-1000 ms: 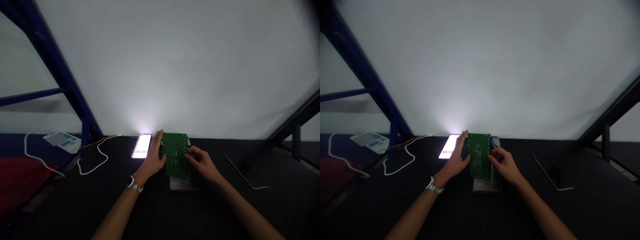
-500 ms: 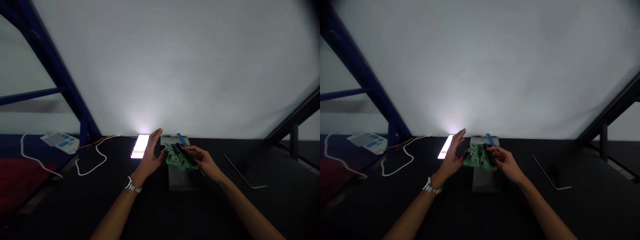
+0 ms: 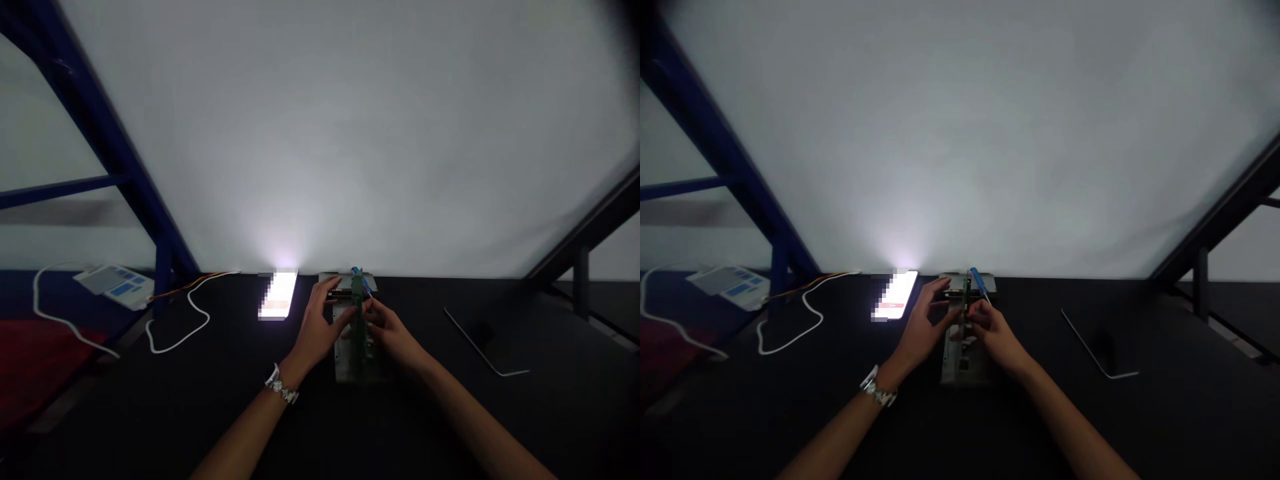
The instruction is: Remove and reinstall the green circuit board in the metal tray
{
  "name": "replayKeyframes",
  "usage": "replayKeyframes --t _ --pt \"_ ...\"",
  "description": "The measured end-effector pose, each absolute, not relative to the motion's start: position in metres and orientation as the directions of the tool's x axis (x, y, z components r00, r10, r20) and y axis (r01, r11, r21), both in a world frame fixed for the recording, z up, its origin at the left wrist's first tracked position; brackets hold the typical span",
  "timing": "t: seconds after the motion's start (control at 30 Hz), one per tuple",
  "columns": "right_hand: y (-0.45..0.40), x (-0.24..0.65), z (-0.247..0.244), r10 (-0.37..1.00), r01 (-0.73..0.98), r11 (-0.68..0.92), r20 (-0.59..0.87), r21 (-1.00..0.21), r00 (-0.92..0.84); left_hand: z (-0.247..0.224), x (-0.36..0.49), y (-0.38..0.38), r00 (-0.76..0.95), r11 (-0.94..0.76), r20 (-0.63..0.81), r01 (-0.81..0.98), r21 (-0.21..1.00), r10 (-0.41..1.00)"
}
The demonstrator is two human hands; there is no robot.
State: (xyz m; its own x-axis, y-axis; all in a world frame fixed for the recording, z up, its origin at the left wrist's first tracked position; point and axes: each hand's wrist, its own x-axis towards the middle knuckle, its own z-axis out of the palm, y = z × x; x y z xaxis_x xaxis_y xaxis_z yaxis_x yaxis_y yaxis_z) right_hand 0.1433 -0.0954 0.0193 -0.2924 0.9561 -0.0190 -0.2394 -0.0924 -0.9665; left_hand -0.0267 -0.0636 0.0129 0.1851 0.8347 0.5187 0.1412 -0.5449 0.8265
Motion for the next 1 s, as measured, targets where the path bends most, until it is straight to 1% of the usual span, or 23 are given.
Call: replayKeyframes --t 0.13,0.27,0.37,0.47,0.6,0.7,0.87,1.0 --pt "-0.098 0.144 0.023 0.962 -0.229 -0.068 -0.003 -0.971 -0.274 0.009 -0.019 -0.070 0.204 -0.507 0.476 0.149 0.849 0.856" --pt "-0.093 0.152 0.017 0.959 -0.251 -0.109 -0.035 -0.962 -0.281 0.011 -0.021 -0.068 0.202 -0.453 0.424 0.127 0.883 0.883" --pt "-0.089 0.160 0.015 0.968 -0.219 -0.116 -0.061 -0.969 -0.242 0.016 -0.027 -0.064 0.205 -0.332 0.316 0.048 0.942 0.926" --pt "-0.086 0.168 0.016 0.983 -0.155 -0.084 -0.056 -0.984 -0.174 0.019 -0.034 -0.058 0.206 -0.194 0.194 -0.020 0.981 0.959" --pt "-0.083 0.173 0.016 0.997 -0.093 0.004 0.011 -0.996 -0.075 0.015 -0.040 -0.052 0.146 -0.170 0.160 0.058 0.984 0.976" --pt "-0.082 0.172 0.015 0.998 -0.057 0.059 0.060 -0.997 -0.010 0.010 -0.041 -0.050 0.194 -0.134 0.114 0.097 0.986 0.974" --pt "-0.083 0.167 0.021 0.988 -0.019 0.138 0.136 -0.990 0.068 0.013 -0.037 -0.053 0.298 -0.038 0.029 0.026 0.999 0.954" --pt "-0.090 0.161 0.028 0.982 -0.040 0.189 0.189 -0.981 0.017 0.015 -0.033 -0.058 0.346 -0.035 0.042 -0.027 0.999 0.937"
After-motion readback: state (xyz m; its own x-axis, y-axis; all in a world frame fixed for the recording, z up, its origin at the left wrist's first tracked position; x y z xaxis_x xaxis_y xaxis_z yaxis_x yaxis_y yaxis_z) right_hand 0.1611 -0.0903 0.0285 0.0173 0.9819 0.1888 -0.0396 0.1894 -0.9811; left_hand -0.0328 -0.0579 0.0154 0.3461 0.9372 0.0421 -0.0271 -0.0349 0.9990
